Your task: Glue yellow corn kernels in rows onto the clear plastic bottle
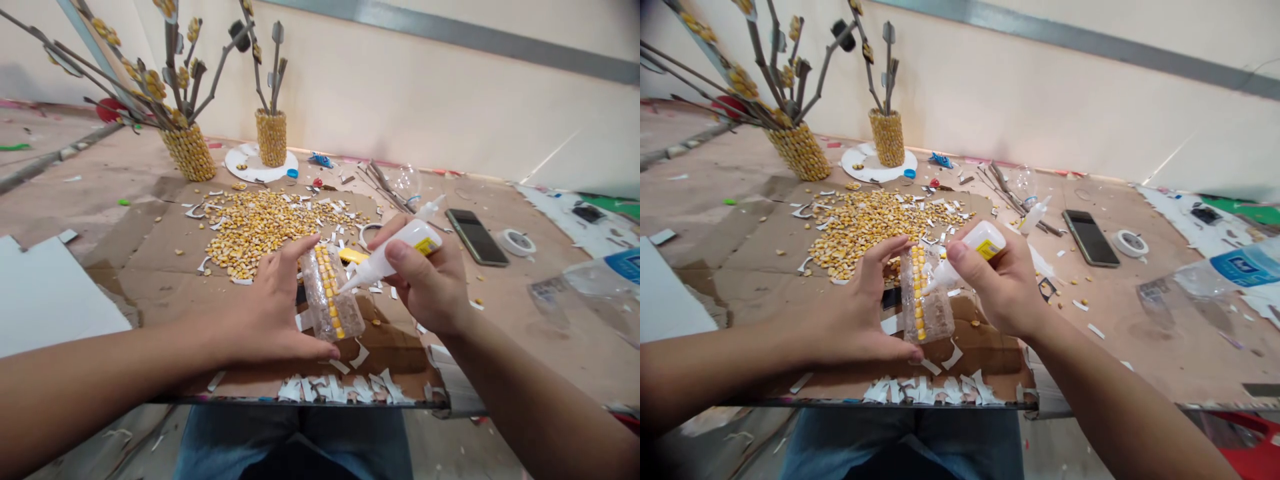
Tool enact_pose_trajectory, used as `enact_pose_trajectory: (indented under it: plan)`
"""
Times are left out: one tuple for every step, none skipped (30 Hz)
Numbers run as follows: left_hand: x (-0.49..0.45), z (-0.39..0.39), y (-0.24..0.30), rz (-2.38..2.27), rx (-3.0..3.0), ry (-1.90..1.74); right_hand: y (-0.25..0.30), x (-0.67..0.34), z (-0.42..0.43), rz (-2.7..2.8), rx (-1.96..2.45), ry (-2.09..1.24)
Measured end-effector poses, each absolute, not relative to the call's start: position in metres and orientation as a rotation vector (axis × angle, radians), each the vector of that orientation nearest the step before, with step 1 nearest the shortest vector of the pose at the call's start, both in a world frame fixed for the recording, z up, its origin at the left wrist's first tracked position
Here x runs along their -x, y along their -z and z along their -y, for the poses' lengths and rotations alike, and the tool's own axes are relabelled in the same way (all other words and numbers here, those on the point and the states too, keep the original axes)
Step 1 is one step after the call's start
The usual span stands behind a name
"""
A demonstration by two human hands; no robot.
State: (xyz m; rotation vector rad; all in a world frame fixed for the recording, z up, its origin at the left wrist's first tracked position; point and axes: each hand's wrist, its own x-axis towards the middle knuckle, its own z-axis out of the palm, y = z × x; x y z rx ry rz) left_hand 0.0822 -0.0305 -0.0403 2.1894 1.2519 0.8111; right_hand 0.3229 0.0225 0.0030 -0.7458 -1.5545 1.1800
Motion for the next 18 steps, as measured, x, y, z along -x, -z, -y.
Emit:
enact_pose_trajectory:
  plan:
    - [-0.082,0.031,0.040,-1.258,-2.186,-0.818,-0.002,-0.323,-0.020,1.568,0.727,-1.123]
    - [-0.082,0.031,0.040,-1.265,-2.182,-0.822,-0.001,-0.323,-0.018,1.585,0.715,-1.064]
    - [-0.082,0.031,0.041,-1.271,-2.177,-0.826,0.000,-0.323,-0.016,1.600,0.713,-0.998]
    - [-0.082,0.032,0.041,-1.273,-2.170,-0.828,0.001,-0.323,-0.015,1.616,0.721,-0.934]
    - [-0.083,0.032,0.042,-1.272,-2.162,-0.830,0.001,-0.323,-0.013,1.631,0.736,-0.874]
    - [-0.083,0.032,0.042,-1.267,-2.154,-0.833,0.001,-0.323,-0.013,1.643,0.750,-0.822]
    - [-0.083,0.032,0.043,-1.261,-2.148,-0.836,0.002,-0.323,-0.012,1.653,0.760,-0.785]
    - [-0.083,0.032,0.043,-1.256,-2.146,-0.841,0.002,-0.323,-0.011,1.663,0.764,-0.764]
    - [-0.083,0.032,0.043,-1.253,-2.148,-0.848,0.003,-0.322,-0.011,1.674,0.763,-0.756]
    - [-0.083,0.032,0.043,-1.252,-2.150,-0.851,0.004,-0.322,-0.011,1.682,0.759,-0.755]
    - [-0.083,0.032,0.043,-1.253,-2.153,-0.855,0.005,-0.321,-0.010,1.691,0.752,-0.760]
    - [-0.083,0.032,0.043,-1.254,-2.156,-0.855,0.006,-0.321,-0.010,1.700,0.743,-0.767]
    - [-0.083,0.032,0.043,-1.255,-2.160,-0.853,0.007,-0.321,-0.009,1.705,0.734,-0.769]
    - [-0.084,0.032,0.043,-1.255,-2.165,-0.847,0.008,-0.320,-0.008,1.708,0.730,-0.769]
    - [-0.084,0.032,0.043,-1.257,-2.171,-0.840,0.009,-0.320,-0.008,1.709,0.734,-0.766]
    - [-0.084,0.032,0.043,-1.259,-2.178,-0.836,0.009,-0.320,-0.007,1.707,0.744,-0.762]
    - [-0.084,0.032,0.043,-1.259,-2.184,-0.835,0.009,-0.319,-0.007,1.702,0.762,-0.758]
    - [-0.084,0.032,0.043,-1.260,-2.186,-0.838,0.009,-0.319,-0.006,1.692,0.784,-0.753]
